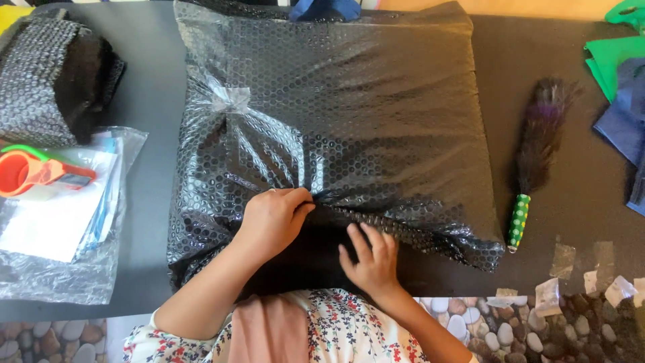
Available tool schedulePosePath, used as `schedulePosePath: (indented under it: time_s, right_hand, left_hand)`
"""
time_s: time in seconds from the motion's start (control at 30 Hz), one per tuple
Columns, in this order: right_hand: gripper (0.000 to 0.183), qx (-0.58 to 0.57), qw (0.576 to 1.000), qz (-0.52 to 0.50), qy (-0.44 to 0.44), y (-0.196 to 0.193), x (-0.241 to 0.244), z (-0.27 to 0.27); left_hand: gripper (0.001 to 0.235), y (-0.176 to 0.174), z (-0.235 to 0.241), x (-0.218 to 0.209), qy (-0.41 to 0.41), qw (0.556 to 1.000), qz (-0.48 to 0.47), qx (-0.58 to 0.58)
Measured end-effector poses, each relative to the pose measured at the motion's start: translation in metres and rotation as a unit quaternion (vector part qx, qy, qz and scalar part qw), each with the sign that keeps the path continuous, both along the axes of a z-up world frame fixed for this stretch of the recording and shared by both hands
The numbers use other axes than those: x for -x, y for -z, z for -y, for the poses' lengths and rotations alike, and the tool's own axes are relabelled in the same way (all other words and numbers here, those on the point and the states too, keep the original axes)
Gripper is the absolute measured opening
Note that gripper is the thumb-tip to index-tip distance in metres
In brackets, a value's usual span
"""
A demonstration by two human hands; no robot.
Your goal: The person wraps a rectangular object in black bubble wrap, folds the edges, and secures them with clear tape. They then use a feather duster to wipe the surface of the wrapped package.
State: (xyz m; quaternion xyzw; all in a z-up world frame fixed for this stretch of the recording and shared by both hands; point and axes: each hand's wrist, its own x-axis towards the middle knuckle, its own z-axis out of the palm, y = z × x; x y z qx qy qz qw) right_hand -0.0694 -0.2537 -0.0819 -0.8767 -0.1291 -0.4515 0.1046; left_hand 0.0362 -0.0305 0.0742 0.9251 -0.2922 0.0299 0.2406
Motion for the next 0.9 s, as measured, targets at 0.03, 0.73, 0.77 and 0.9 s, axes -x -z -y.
schedulePosePath:
  time_s: [0.03, 0.73, 0.77, 0.9]
  right_hand:
    - [0.054, 0.0, 1.0, -0.001, 0.002, -0.004, -0.005, 0.004]
    - [0.083, -0.013, 0.972, -0.223, 0.071, -0.073, -0.023, 0.02]
    - [0.071, -0.095, 0.973, -0.207, -0.032, -0.075, -0.022, 0.03]
    - [0.018, -0.385, 0.909, -0.15, -0.046, -0.063, 0.037, 0.097]
  left_hand:
    - [0.006, -0.001, 0.001, -0.001, 0.002, 1.0, -0.001, 0.0]
    - [0.05, 0.083, 0.042, 0.038, 0.062, 0.925, 0.374, 0.037]
    - [0.05, 0.084, 0.041, 0.037, 0.043, 0.925, 0.376, 0.031]
    - [0.045, 0.086, 0.041, 0.028, 0.044, 0.923, 0.383, 0.014]
